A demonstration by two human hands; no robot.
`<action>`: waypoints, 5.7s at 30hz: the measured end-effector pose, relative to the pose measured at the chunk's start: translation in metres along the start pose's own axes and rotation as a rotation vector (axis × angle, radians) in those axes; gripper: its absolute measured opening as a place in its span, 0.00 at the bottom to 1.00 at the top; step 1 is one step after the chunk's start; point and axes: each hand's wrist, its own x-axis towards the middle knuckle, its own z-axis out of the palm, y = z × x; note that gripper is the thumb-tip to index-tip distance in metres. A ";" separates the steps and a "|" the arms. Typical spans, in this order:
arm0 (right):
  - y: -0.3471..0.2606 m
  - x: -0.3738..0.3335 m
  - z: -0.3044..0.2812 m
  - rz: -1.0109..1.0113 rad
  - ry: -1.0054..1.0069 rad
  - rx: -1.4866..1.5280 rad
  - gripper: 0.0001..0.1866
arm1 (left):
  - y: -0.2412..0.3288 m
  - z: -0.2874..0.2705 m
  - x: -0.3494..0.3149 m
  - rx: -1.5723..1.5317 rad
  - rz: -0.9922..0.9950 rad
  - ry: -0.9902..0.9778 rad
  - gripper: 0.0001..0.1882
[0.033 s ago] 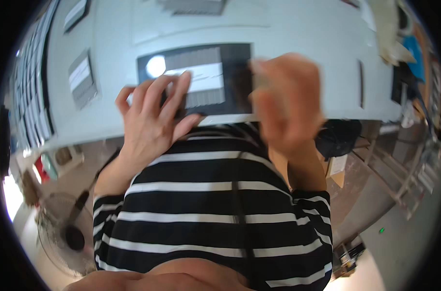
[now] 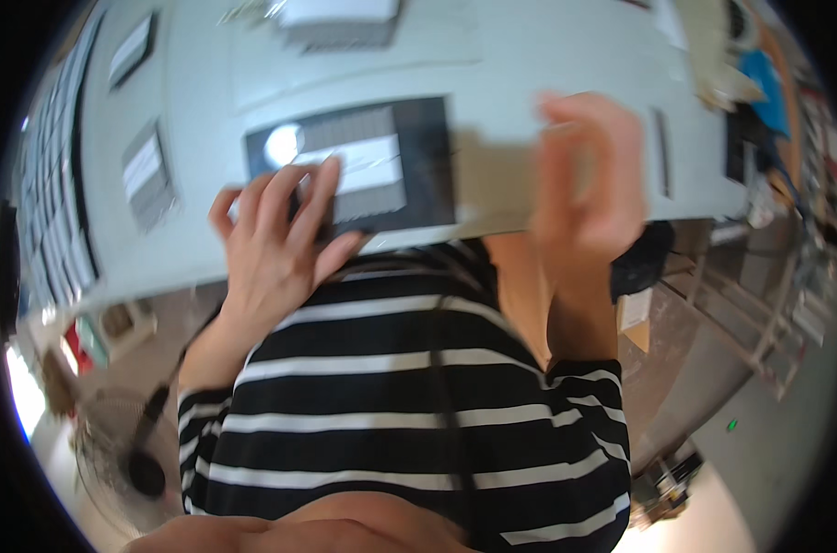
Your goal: Assembling metal laminations into electronic components at a workbench.
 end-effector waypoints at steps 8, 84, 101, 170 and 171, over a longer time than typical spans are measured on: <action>0.194 0.099 -0.202 0.361 0.005 -0.652 0.16 | -0.003 0.012 -0.008 0.020 0.041 0.001 0.34; -0.011 -0.023 0.062 0.507 -0.105 0.284 0.27 | -0.021 0.004 -0.030 0.146 0.366 -0.004 0.24; 0.002 0.030 0.052 0.136 -0.257 -0.086 0.07 | -0.154 -0.040 -0.060 0.501 -0.277 0.090 0.27; -0.036 -0.008 0.047 0.121 -0.613 0.450 0.26 | -0.032 -0.005 -0.004 -0.214 0.157 -0.058 0.31; -0.033 -0.010 0.039 0.137 -0.551 0.401 0.27 | -0.032 -0.005 -0.004 -0.215 0.159 -0.057 0.31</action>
